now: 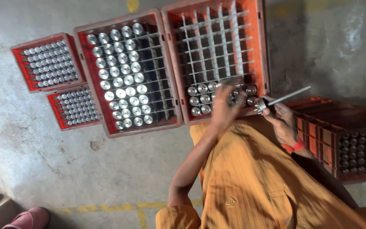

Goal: The person picks cup-shaped metal parts one at a time from red grid trays on the floor, fits each part onto a handheld shaft tool, and places it back into the tray. After filling the tray, the person lifts the loaded tray and carries it across the floor.

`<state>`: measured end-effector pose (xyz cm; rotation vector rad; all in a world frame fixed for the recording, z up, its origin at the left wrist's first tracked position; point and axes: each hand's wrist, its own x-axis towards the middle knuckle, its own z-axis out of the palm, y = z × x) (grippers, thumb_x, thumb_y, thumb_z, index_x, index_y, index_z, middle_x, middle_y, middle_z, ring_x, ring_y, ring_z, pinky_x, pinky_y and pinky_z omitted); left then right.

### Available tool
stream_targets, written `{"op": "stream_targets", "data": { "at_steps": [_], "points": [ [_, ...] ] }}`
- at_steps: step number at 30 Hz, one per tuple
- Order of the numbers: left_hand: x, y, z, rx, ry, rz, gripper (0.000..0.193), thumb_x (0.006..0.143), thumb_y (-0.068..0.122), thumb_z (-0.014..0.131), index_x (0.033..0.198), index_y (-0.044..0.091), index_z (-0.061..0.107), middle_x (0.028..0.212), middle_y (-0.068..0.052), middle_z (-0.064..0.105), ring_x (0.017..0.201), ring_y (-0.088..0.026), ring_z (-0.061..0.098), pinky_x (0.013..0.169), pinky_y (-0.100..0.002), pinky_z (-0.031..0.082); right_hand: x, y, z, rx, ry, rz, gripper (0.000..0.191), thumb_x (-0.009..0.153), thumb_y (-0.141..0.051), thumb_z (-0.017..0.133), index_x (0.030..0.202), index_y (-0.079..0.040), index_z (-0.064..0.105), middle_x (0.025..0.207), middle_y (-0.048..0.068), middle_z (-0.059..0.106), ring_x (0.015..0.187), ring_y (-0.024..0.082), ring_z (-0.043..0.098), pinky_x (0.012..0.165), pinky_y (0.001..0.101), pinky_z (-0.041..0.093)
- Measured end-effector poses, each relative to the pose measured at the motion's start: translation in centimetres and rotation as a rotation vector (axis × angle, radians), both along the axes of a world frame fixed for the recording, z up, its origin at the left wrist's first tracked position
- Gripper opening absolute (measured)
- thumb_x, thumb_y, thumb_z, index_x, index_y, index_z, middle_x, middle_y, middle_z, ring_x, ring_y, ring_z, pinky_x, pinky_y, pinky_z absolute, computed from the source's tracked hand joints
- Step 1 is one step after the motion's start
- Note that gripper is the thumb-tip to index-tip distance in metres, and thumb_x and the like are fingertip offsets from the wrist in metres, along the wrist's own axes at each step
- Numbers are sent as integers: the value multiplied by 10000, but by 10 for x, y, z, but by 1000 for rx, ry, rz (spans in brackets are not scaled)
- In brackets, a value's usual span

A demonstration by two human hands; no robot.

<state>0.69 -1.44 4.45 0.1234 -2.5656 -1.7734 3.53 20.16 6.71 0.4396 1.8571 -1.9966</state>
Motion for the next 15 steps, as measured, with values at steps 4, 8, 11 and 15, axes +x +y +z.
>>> {"op": "stream_targets", "data": {
  "at_steps": [4,8,11,15],
  "points": [
    [-72,-129,-30,-402,209,303,239,905,97,719,1143,82,699,1114,-131,688,1045,-367,617,928,-479,509,7,-8,2,30,-15,-5,519,955,-68,694,1451,21,568,1056,15,659,931,85,592,853,243,496],
    [-154,-240,-32,-671,-42,421,528,817,197,785,1294,78,592,1337,-240,550,1260,-426,514,1026,-504,472,16,-15,-11,41,58,-5,540,937,-3,670,1467,5,570,1019,11,652,911,88,596,841,263,524],
    [-185,-276,-27,-862,-48,348,755,712,307,850,1369,72,562,1402,-262,486,1300,-458,453,1053,-537,416,32,-16,-22,1,68,-13,561,940,25,646,1492,-8,550,988,12,653,903,89,602,833,265,521],
    [-213,-271,-28,-970,-52,385,695,875,498,834,1332,50,564,1445,-278,462,1353,-476,423,1079,-588,377,54,-22,-36,-8,28,-37,550,951,29,644,1493,1,550,984,17,657,896,99,607,819,268,522]
  ]
}}
